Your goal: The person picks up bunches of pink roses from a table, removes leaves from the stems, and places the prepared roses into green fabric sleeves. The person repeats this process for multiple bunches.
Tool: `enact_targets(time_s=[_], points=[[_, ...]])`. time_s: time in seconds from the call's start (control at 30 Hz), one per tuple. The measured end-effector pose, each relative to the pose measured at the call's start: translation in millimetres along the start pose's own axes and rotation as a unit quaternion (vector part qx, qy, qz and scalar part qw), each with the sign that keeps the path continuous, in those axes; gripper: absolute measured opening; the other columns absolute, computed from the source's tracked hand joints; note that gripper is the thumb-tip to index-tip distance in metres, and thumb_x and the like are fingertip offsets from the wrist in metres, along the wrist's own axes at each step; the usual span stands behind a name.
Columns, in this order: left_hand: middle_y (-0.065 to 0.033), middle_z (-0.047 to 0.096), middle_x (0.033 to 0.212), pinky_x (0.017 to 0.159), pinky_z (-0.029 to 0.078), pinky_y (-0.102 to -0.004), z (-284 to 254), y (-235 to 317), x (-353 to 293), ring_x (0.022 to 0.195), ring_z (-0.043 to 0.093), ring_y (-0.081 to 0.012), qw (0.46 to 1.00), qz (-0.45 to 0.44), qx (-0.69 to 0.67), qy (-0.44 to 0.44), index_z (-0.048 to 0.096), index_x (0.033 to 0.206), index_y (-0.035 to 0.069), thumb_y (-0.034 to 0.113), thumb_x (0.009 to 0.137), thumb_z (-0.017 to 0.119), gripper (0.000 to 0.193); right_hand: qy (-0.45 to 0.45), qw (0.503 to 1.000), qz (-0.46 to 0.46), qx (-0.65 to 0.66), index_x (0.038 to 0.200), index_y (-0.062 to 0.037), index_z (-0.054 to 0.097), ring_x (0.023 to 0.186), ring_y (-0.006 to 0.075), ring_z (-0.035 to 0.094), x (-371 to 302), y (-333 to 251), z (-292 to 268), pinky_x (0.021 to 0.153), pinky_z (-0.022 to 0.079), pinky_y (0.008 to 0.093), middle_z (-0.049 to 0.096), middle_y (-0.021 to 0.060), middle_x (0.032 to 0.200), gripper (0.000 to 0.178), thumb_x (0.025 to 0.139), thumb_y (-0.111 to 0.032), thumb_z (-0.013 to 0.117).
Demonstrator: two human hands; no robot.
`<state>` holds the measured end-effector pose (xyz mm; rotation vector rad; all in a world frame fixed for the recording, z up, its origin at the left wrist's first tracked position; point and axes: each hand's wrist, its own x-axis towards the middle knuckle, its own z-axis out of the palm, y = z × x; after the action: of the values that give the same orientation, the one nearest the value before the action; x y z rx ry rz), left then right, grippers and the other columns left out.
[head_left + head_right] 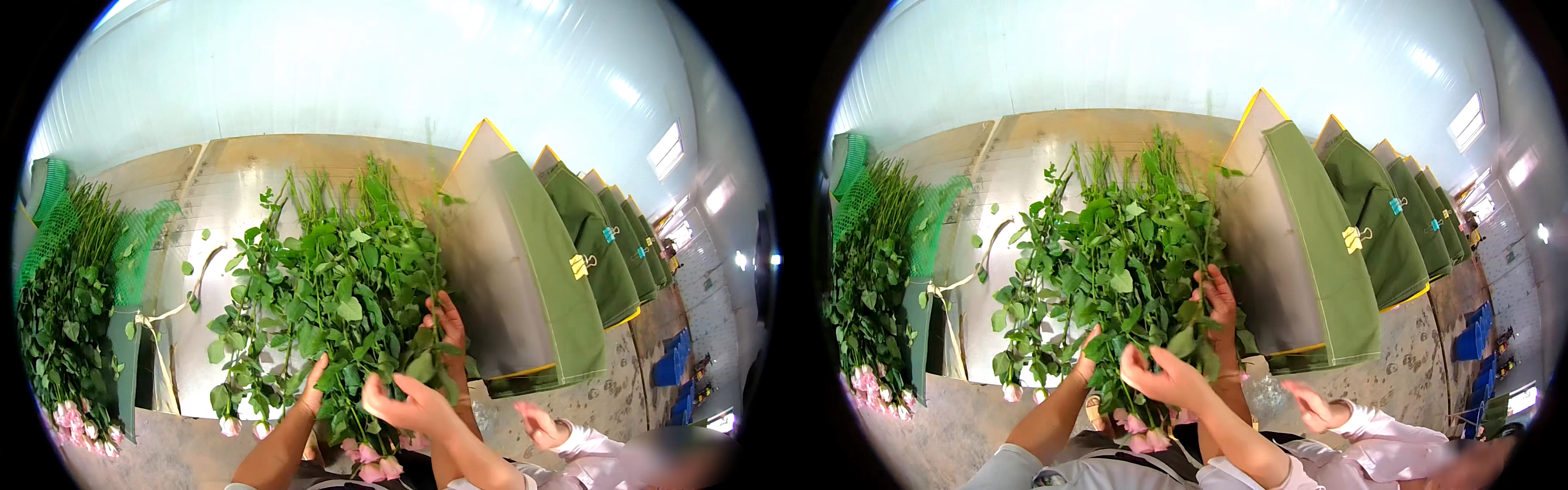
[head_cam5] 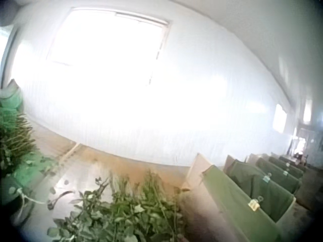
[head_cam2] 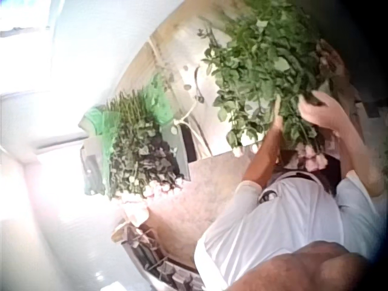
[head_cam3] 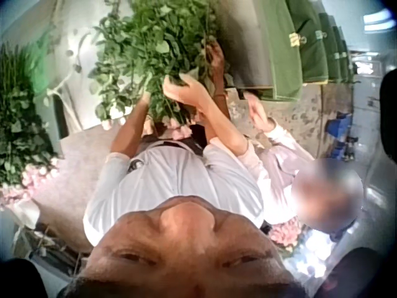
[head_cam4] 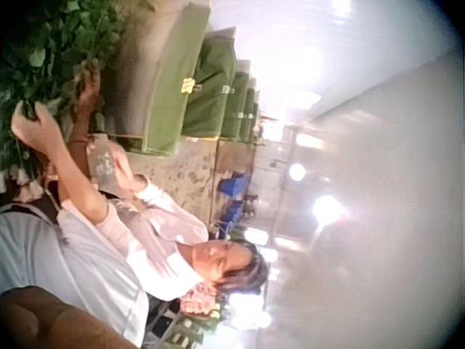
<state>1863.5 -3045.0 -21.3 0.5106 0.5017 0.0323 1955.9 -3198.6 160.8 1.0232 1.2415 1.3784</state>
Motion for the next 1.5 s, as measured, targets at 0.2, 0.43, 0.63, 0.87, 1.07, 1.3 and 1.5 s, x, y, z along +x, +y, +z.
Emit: enact_targets(time_s=[0.2, 0.43, 0.63, 0.87, 1.07, 1.3, 1.5], points=[[-0.0149, 0.054, 0.123, 0.099, 0.036, -0.0417, -39, -29, 18, 0.113, 0.05, -0.0264, 1.0, -0.01, 0.021, 0.017, 0.052, 0.122, 0.004, 0.072, 0.076, 0.053, 0.082, 0.149, 0.688, -0.184, -0.686, 0.141, 0.012, 0.018, 0.134, 0.0449, 0.022, 66, -112, 25, 0.11, 0.015, 0.0514, 0.021, 0.0314, 0.146, 0.118, 0.074, -0.085, 0.025], [-0.0223, 0.052, 0.121, 0.103, 0.03, -0.0461, 90, 17, 38, 0.113, 0.05, -0.0338, 0.506, 0.054, 0.61, 0.607, 0.05, 0.12, -0.006, 0.077, 0.074, 0.047, 0.095, 0.023, 0.443, -0.468, -0.764, 0.131, 0.0025, 0.041, 0.095, 0.0274, 0.049, 35, -68, 47, 0.081, 0.04, 0.0377, 0.05, 0.0196, 0.121, 0.06, 0.086, -0.036, 0.043], [-0.0243, 0.061, 0.115, 0.099, 0.036, -0.0433, 93, 46, 2, 0.109, 0.058, -0.034, 0.777, -0.037, 0.534, 0.332, 0.059, 0.116, -0.006, 0.082, 0.073, 0.035, 0.102, 0.094, -0.034, -0.662, -0.743, 0.13, -0.0043, 0.047, 0.075, 0.0136, 0.061, -111, -116, 70, 0.068, 0.05, 0.0248, 0.064, 0.0114, 0.107, 0.038, 0.093, -0.008, 0.049], [-0.0099, 0.057, 0.121, 0.093, 0.042, -0.033, 62, -18, -10, 0.109, 0.053, -0.0178, 0.893, 0.013, 0.439, -0.098, 0.039, 0.137, 0.005, 0.03, 0.081, 0.07, 0.068, 0.188, 0.039, -0.733, -0.653, 0.127, -0.0034, 0.049, 0.076, 0.0128, 0.06, -99, -158, -31, 0.07, 0.05, 0.0251, 0.064, 0.0099, 0.103, 0.035, 0.093, -0.01, 0.049], [-0.023, 0.061, 0.109, 0.088, 0.046, -0.0382, 45, -38, -14, 0.1, 0.06, -0.0363, 0.828, 0.186, 0.528, -0.03, 0.034, 0.139, 0.004, 0.032, 0.081, 0.063, 0.07, 0.219, 0.147, -0.7, -0.664, 0.125, -0.0029, 0.05, 0.077, 0.0123, 0.06, -81, -194, -101, 0.071, 0.05, 0.0256, 0.063, 0.009, 0.101, 0.033, 0.093, -0.012, 0.05], [-0.0208, 0.058, 0.103, 0.078, 0.048, -0.0436, 1, 41, -59, 0.092, 0.059, -0.0366, 0.644, 0.352, 0.678, 0.047, 0.059, 0.109, 0.006, 0.022, 0.076, 0.065, 0.037, 0.291, 0.208, -0.57, -0.74, 0.122, -0.0023, 0.052, 0.078, 0.0117, 0.06, -77, -214, -226, 0.073, 0.049, 0.0261, 0.063, 0.0079, 0.098, 0.032, 0.093, -0.014, 0.051], [-0.0201, 0.06, 0.101, 0.076, 0.05, -0.0448, -11, 72, -104, 0.09, 0.061, -0.0363, 0.511, 0.213, 0.798, 0.237, 0.056, 0.114, 0.007, 0.026, 0.074, 0.066, 0.045, 0.211, 0.061, -0.439, -0.871, 0.116, 0.0, 0.056, 0.079, 0.0115, 0.061, -39, -140, -246, 0.073, 0.05, 0.0258, 0.065, 0.0076, 0.092, 0.029, 0.093, -0.017, 0.052]])
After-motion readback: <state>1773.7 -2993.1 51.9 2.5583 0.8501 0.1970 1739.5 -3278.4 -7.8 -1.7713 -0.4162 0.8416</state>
